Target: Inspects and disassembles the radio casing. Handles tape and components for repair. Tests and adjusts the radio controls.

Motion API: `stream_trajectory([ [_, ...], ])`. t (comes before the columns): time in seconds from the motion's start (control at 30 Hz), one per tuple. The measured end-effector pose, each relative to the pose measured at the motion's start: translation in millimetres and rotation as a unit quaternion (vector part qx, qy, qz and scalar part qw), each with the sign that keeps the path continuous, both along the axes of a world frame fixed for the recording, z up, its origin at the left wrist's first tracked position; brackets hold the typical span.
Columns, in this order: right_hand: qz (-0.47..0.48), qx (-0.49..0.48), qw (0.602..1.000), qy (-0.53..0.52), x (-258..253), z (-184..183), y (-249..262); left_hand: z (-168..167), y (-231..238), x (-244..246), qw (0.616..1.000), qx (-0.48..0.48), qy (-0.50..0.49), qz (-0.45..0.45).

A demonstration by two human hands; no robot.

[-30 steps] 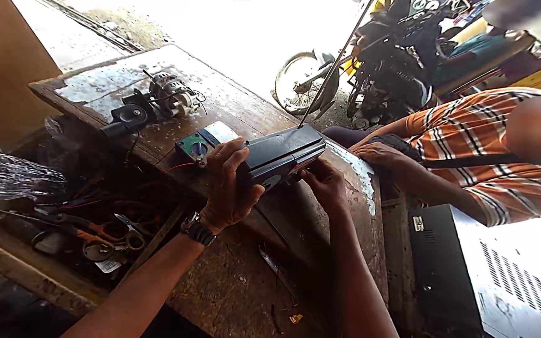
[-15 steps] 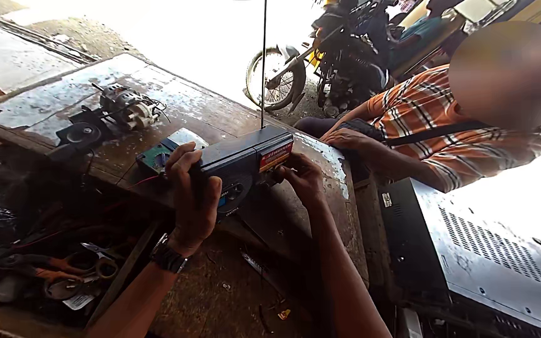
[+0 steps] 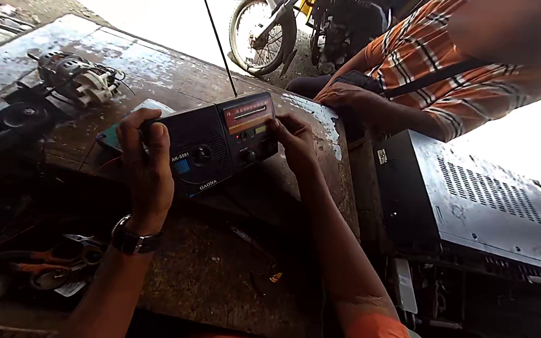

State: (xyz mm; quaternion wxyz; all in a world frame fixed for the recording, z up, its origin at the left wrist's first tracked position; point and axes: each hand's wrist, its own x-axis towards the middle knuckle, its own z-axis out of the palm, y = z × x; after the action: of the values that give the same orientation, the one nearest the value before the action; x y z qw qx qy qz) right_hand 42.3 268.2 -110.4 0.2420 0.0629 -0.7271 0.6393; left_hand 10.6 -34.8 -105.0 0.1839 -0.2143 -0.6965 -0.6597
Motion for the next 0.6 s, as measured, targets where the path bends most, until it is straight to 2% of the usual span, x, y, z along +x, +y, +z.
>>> stream_trajectory([
  [0.1,0.026,-0.057,0.998,-0.02,-9.8,-8.3,-6.3,2.4,-5.2,1.0,0.999,0.017,-0.018,-0.04],
  [0.17,0.04,-0.076,0.994,-0.073,-14.5,-11.1,-12.2,0.8,-10.4,4.6,0.997,0.029,-0.026,-0.068],
  [0.27,0.096,-0.109,0.982,-0.121,-19.3,-11.8,-19.5,2.5,-13.2,3.6,0.997,0.014,-0.034,-0.072],
  [0.43,0.122,-0.084,0.982,-0.113,-19.3,-4.4,-19.8,6.1,-8.2,-29.9,0.997,0.013,-0.025,-0.073],
  [0.6,0.073,-0.012,0.991,-0.112,-21.7,-0.8,-21.9,4.0,-13.1,-48.8,0.995,0.002,-0.063,-0.076],
])
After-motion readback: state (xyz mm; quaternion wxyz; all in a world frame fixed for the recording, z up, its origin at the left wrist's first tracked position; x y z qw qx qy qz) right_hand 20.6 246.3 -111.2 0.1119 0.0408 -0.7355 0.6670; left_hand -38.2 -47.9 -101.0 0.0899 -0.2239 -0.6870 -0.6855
